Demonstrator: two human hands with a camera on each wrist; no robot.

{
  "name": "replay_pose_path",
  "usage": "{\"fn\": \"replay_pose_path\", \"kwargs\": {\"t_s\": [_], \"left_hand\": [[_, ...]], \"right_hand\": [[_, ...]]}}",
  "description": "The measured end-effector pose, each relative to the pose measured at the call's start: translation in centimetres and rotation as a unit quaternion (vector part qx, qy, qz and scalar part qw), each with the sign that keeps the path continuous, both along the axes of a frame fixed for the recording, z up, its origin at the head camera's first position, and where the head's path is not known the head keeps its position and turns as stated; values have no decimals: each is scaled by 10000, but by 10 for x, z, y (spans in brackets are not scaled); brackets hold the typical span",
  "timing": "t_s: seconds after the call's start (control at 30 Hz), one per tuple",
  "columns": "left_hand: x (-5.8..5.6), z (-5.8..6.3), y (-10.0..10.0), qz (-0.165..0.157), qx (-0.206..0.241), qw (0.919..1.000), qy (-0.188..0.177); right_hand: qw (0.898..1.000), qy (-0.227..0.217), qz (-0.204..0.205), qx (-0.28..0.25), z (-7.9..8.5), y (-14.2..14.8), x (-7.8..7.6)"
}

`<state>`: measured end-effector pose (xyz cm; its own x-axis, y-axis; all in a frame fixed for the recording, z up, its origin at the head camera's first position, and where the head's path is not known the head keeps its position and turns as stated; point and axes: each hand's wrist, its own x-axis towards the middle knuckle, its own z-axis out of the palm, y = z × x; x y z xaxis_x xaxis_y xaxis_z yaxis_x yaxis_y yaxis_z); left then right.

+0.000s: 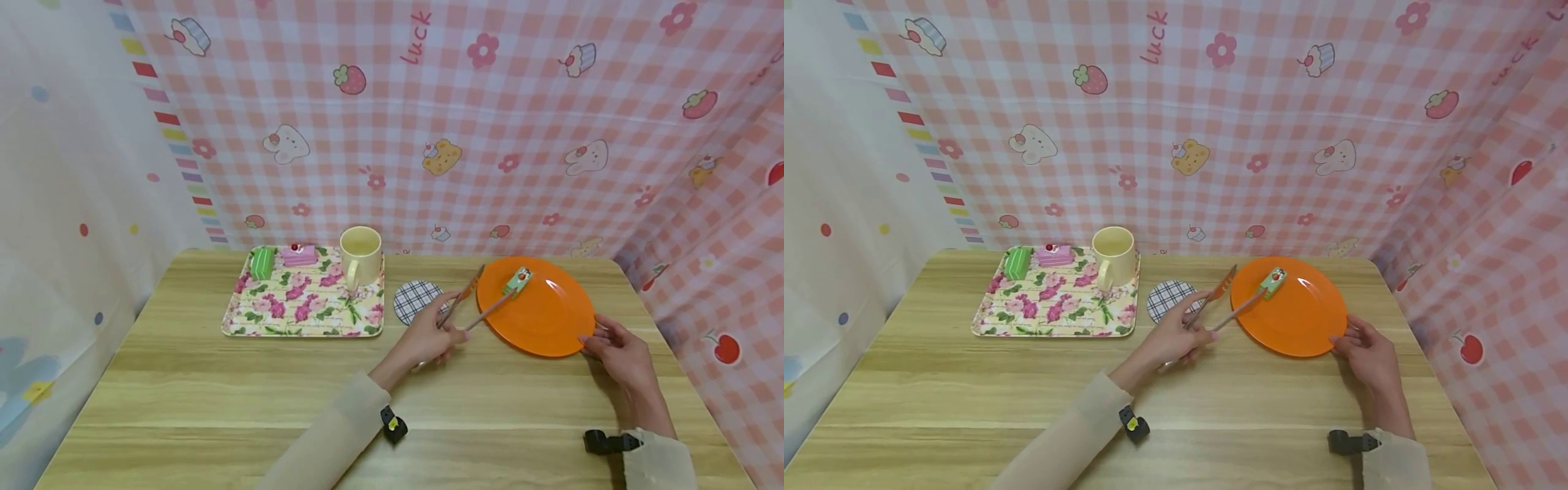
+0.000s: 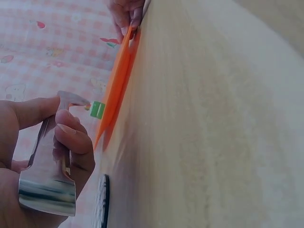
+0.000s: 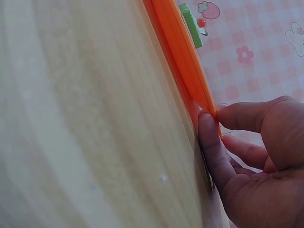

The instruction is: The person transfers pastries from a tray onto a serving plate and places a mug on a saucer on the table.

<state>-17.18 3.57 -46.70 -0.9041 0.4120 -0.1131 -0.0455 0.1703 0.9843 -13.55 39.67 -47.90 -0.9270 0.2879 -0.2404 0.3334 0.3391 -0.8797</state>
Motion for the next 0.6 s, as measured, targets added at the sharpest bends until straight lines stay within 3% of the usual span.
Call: {"fn": "replay_pose_path", "kwargs": {"t_s": [0.23,0.6], "left_hand": [[8,0,-13,63,311,9993,-208],[21,10,-33,331,273,9984,-372]], "right_hand": [[9999,12,36,113,-2,1,0],[9999,-6,-37,131,-2,-1,0]]}}
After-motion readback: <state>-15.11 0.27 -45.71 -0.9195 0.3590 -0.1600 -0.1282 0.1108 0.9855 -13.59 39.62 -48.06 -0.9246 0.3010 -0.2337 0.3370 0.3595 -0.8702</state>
